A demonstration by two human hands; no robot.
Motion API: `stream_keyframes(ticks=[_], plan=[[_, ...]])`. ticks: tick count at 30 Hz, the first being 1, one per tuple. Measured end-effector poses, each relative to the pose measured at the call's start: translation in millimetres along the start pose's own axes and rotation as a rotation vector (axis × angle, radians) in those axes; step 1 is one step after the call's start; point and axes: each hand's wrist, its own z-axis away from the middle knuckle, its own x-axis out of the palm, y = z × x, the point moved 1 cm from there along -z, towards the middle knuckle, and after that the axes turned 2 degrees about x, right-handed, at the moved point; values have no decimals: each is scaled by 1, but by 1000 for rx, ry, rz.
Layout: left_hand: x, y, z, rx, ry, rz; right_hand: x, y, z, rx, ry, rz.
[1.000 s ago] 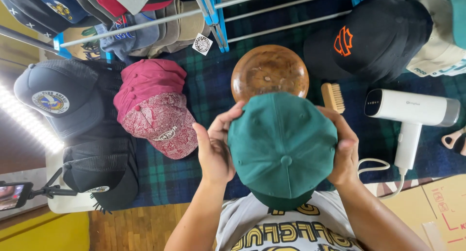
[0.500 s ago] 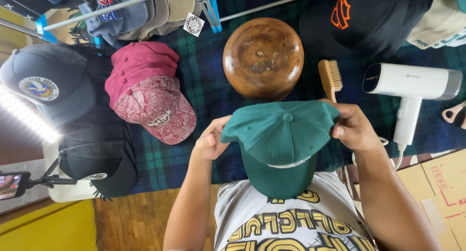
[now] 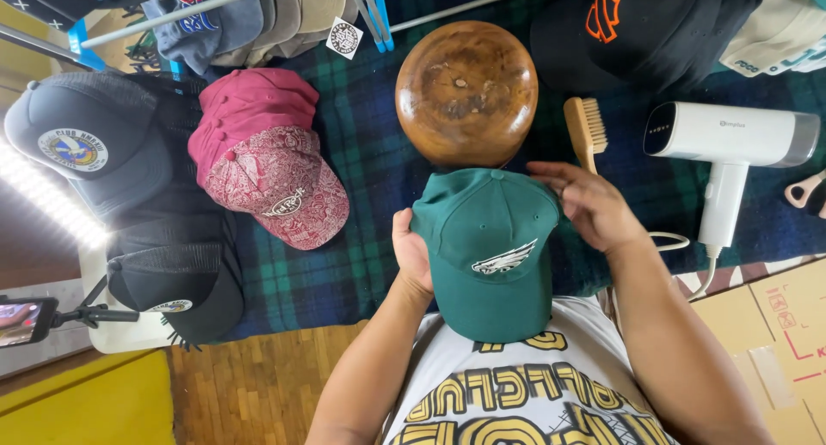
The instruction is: The person steams a green baseball cap using a handheld steamer, then brushes the cap with a wooden brush. The person repeats the steaming and brushing process on the cap multiple times while holding it in place on a plaid surface.
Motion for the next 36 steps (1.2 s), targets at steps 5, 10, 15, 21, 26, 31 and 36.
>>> stream_keyframes(ticks=[5, 10, 15, 21, 26, 31, 36], plan=[[6, -15, -13, -7, 4, 14, 38, -55, -5, 21, -141, 89], [13, -28, -17, -15, -1, 35, 11, -32, -14, 28, -92, 30], [20, -32, -6, -10, 1, 58, -12, -20, -12, -133, -126, -181], [34, -39, -23, -20, -15, 80, 19, -42, -12, -205, -192, -301], [45, -37, -24, 28, -39, 47, 13, -44, -16, -227, -198, -301], [21, -11, -21, 28, 179, -233, 20, -50, -15, -250, -175, -237], [50, -8, -13, -13, 14, -149, 52, -64, -17, -281, -131, -126]])
